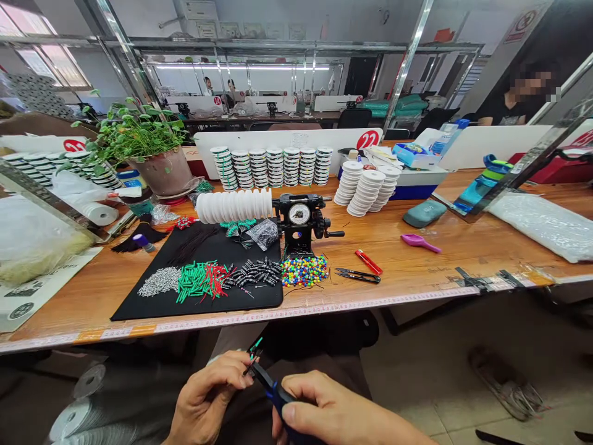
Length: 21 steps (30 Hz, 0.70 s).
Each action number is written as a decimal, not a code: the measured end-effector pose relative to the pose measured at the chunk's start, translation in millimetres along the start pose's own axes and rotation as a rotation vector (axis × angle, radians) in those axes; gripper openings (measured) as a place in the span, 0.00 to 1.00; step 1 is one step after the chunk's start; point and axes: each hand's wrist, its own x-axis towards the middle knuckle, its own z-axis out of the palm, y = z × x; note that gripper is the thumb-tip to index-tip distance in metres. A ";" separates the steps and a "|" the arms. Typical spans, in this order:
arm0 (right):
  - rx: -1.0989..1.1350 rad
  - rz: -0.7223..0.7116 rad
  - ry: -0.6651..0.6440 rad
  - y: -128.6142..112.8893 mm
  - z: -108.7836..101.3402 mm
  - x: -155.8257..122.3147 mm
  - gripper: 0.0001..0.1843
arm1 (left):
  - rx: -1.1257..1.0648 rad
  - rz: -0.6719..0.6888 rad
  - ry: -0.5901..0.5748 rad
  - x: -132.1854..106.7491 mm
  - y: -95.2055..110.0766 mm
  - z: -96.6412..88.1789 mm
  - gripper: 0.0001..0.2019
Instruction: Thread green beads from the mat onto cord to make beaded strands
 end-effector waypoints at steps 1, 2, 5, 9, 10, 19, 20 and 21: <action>-0.015 0.001 -0.001 -0.8 0.2 0.3 0.25 | -0.006 0.001 -0.005 -0.1 -0.5 0.6 0.08; -0.025 0.007 0.000 -1.3 0.3 0.7 0.25 | -0.011 -0.003 -0.011 -0.2 -0.9 1.2 0.07; -0.059 0.009 -0.013 -2.2 -0.1 1.2 0.24 | -0.025 -0.023 -0.026 -0.3 -1.9 2.8 0.07; -0.132 0.009 0.013 0.9 0.6 0.4 0.25 | -0.032 -0.073 -0.038 -1.7 -0.9 2.4 0.08; -0.137 0.018 0.039 3.6 1.7 0.6 0.26 | -0.030 -0.090 -0.037 -2.4 -0.1 2.2 0.08; 0.236 -0.067 0.174 67.5 24.4 13.5 0.34 | -0.105 -0.202 0.016 -7.4 7.8 5.5 0.07; 0.230 -0.103 0.201 74.1 26.8 13.8 0.33 | -0.112 -0.198 0.020 -7.4 8.5 6.0 0.07; 0.218 -0.133 0.228 79.2 29.0 13.7 0.32 | -0.120 -0.193 0.018 -7.5 9.1 6.3 0.07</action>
